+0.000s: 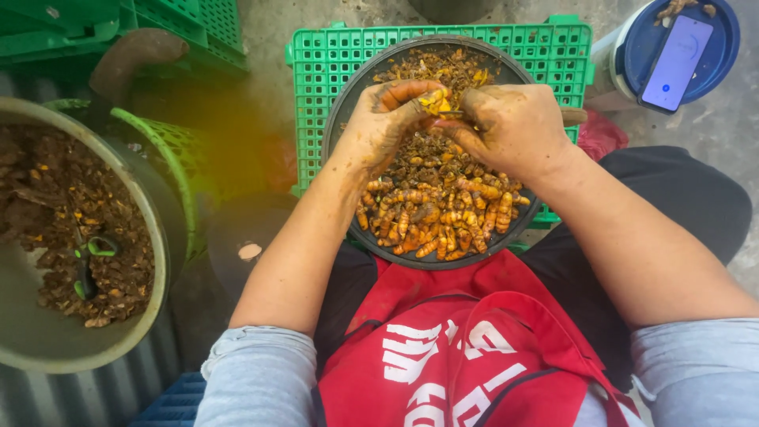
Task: Peeling and cleaning turmeric roots using a small scraping tool
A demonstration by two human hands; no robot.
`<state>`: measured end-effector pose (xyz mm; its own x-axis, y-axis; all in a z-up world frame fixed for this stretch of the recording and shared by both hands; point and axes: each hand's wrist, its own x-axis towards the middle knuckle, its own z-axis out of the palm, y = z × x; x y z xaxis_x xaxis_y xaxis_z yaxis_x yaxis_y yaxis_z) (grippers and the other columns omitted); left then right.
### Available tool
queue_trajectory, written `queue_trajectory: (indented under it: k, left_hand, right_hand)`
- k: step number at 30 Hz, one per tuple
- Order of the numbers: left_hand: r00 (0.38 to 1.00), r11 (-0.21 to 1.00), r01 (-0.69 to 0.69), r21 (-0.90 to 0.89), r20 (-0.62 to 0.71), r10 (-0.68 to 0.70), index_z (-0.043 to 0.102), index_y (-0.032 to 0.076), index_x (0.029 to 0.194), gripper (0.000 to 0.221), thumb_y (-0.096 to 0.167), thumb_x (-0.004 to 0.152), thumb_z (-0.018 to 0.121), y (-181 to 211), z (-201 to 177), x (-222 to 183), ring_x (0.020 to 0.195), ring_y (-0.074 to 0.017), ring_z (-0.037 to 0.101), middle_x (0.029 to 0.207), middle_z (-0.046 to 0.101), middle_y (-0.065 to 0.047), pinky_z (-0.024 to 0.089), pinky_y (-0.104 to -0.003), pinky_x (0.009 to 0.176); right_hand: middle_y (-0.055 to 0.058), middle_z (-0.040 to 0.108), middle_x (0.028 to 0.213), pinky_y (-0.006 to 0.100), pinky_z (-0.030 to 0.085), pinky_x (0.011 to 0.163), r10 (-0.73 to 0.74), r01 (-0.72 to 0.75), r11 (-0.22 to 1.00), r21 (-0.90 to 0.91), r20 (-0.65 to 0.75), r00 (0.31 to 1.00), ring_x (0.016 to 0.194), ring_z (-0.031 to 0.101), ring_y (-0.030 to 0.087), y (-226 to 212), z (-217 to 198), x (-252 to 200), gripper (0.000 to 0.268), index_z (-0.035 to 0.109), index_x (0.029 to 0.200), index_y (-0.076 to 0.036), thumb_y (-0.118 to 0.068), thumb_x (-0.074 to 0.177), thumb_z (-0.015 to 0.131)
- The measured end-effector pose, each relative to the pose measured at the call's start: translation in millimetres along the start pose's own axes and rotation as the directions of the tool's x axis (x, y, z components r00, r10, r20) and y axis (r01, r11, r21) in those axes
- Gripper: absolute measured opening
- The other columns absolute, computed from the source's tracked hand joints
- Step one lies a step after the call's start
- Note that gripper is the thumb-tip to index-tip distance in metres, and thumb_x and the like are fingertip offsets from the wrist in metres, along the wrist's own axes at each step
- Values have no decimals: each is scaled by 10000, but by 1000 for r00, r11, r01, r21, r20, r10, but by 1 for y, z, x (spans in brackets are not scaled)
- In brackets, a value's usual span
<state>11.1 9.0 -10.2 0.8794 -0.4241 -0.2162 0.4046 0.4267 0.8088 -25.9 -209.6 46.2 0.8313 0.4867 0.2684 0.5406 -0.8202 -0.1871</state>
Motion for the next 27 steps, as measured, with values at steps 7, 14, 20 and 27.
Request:
queue_trajectory:
  k: [7,14,20,27]
  left_hand:
    - [1000,999,17,-38,-21,-18,760,-44,1102,335,148,842,850,5,4,-2,754,-208,729,962,782,-158,622,-274,713]
    - [982,585,187,789,-138,-128,755,53,1019,217,215,875,746,65,23,-17,916,-268,754,967,767,-122,636,-385,853]
    - [905,-232,175,957,-249,-344,803,31,944,358,311,749,692,50,-5,-9,997,-409,744,937,768,-216,598,-568,863]
    - [972,837,131,531,-234,-3,258,45,1573,886,460,888,637,87,6,16,987,-137,767,1327,702,-172,671,-226,983]
  right_hand:
    - [50,645,741,425,483,579,-36,36,999,-10,8,999,709,672,287,-5,2,6,506,552,808,-125,-515,1099,691]
    - [135,740,781,536,557,655,151,-165,986,-10,471,869,785,743,392,-25,-29,27,454,681,925,-114,-533,1051,559]
    - [181,788,931,545,598,872,158,-189,979,-74,863,480,975,763,399,-20,-4,8,533,767,1033,-161,-619,885,538]
    - [181,776,947,550,562,869,116,-28,993,-117,859,498,954,751,405,-13,2,-4,592,692,1040,-114,-659,970,472]
